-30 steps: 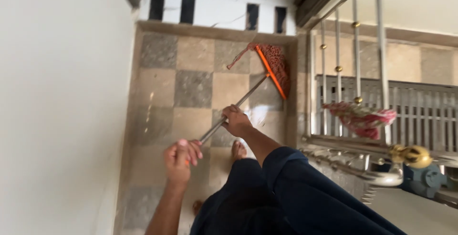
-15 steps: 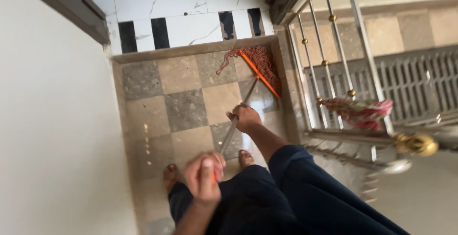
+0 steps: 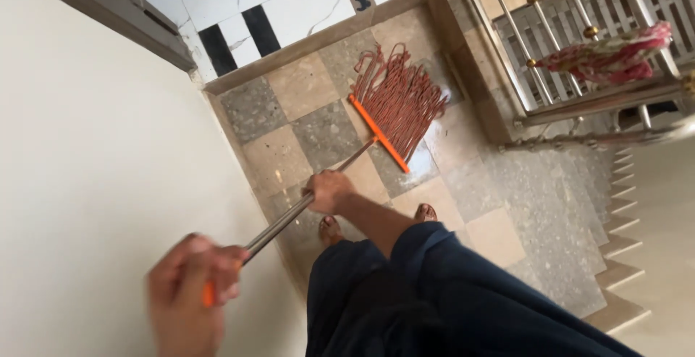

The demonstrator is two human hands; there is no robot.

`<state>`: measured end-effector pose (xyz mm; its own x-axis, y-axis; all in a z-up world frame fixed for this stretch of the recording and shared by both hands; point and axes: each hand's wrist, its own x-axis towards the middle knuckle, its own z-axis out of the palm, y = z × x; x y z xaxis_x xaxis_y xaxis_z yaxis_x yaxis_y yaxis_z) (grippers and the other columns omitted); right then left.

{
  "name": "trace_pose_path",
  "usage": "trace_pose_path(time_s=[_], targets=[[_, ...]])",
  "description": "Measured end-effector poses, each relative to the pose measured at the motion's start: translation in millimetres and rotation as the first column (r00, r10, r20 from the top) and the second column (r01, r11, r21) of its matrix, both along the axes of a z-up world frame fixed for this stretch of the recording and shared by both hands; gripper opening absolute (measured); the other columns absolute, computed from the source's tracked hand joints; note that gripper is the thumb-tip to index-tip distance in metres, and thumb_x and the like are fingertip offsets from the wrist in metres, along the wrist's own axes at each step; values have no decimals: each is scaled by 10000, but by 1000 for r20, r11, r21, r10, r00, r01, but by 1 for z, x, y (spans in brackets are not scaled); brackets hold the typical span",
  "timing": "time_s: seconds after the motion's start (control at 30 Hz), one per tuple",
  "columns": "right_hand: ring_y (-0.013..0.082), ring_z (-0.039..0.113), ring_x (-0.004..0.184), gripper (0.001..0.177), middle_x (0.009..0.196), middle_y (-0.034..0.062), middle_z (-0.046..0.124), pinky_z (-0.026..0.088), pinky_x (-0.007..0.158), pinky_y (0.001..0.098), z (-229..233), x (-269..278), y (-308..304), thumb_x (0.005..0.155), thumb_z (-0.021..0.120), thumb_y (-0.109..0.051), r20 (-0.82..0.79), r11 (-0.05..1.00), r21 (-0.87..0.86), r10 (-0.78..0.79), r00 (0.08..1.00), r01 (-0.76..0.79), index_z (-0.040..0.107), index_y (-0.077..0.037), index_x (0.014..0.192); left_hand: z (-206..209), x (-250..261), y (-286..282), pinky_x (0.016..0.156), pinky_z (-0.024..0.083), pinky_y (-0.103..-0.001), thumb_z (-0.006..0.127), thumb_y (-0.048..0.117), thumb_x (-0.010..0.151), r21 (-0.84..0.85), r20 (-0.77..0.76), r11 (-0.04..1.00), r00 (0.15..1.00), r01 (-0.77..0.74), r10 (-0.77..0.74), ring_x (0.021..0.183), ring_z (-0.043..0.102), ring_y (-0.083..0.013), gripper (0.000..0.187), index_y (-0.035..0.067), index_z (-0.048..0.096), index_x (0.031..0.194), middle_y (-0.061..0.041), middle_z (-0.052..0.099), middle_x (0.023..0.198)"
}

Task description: Mopping the tiled floor and stairs in a hallway and wiping the stair railing with a cloth.

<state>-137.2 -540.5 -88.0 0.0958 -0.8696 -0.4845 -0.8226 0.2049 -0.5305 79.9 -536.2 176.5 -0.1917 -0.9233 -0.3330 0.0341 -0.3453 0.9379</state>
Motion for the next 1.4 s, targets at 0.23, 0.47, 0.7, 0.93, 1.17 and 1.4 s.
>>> trace_pose_path(time_s=[0.23,0.47,0.7,0.93,1.17,1.4], targets=[[318,696,1040,220,980,110,768,552,907,444,-21,-12,44,809,661,-322,-15,992,24,-122,992,122,810,-230,941,-21,-1,8,861,600,-447,501,169,1096,-66,91,994,993,82,-76,522,517,-155,362,-15,576,793,-40,455,535],[347,686,1036,253,1052,114,735,541,919,466,-22,-173,101,925,616,-394,-80,909,88,-401,913,407,812,-243,979,-55,-172,37,703,604,-342,529,182,1069,-120,-8,958,965,261,-264,476,502,-103,322,14,580,799,-7,473,530],[382,689,997,257,993,160,743,541,835,483,-46,-298,171,770,648,-222,9,873,-138,-471,882,467,740,-120,987,-60,-309,93,679,582,-299,520,186,1098,-182,-122,930,931,318,-343,489,490,-78,363,21,553,777,3,487,545],[421,665,943,384,968,203,710,519,819,506,-21,-328,226,985,620,-441,26,626,-263,-756,654,734,724,-76,926,-31,-367,178,518,447,-244,542,216,1061,-400,-258,867,871,296,-417,539,526,-81,323,37,585,796,-8,593,668],[465,634,944,350,976,255,671,509,820,536,-54,-298,278,967,630,-387,23,838,-296,-474,880,459,739,-68,872,-27,-293,237,504,339,-319,633,207,1006,-471,52,711,822,522,-568,484,455,-119,400,14,525,673,-71,453,554],[439,660,992,321,1017,223,681,535,878,516,-47,-147,292,933,633,-407,54,939,-97,-327,944,331,727,-102,892,-5,-159,318,474,320,-334,635,183,988,-409,185,834,929,371,-322,476,387,-135,398,18,485,659,-56,407,544]])
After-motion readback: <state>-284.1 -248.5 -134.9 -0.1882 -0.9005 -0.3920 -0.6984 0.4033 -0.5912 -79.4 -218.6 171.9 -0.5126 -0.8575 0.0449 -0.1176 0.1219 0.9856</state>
